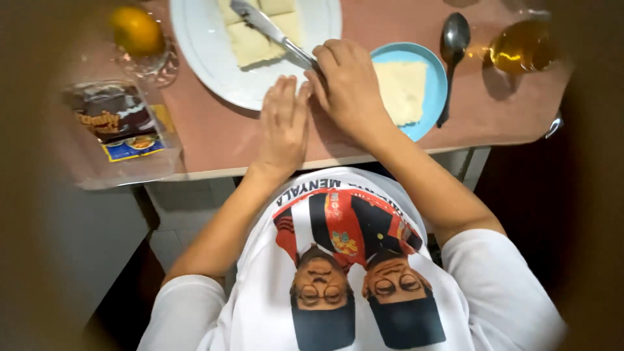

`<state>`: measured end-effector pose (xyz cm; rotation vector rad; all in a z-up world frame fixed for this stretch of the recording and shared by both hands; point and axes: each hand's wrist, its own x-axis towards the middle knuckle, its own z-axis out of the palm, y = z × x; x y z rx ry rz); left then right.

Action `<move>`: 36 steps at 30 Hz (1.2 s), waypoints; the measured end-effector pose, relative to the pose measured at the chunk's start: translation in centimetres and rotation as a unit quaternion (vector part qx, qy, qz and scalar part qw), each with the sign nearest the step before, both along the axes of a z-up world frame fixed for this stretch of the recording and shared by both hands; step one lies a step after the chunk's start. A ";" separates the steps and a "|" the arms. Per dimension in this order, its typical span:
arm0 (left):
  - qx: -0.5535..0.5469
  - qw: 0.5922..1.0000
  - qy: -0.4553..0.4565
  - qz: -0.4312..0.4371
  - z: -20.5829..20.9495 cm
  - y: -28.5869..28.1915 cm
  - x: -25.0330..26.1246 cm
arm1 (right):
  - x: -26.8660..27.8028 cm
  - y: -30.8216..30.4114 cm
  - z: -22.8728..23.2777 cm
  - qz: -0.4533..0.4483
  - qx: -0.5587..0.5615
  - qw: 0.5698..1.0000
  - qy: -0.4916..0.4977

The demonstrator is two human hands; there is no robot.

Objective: Spreading margarine and chocolate sprinkles on bread, folding it, and cutting it into bite-sized squares.

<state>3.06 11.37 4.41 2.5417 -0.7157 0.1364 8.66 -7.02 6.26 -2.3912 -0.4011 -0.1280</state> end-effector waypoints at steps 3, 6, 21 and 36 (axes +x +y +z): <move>0.020 0.999 0.031 0.031 0.2 2.2 1.0 | 1.9 1.8 -0.2 0.019 -0.067 0.997 0.015; 0.041 0.998 0.026 0.048 -0.2 3.8 1.3 | 2.0 3.1 -1.9 0.010 -0.114 0.993 0.005; 0.064 0.995 0.064 0.036 -0.4 5.2 3.5 | 0.7 3.5 -0.8 -0.031 -0.100 0.993 0.061; 0.033 0.974 0.050 -0.220 -3.4 -3.8 0.8 | -11.3 -4.9 4.1 -0.306 0.118 0.902 0.281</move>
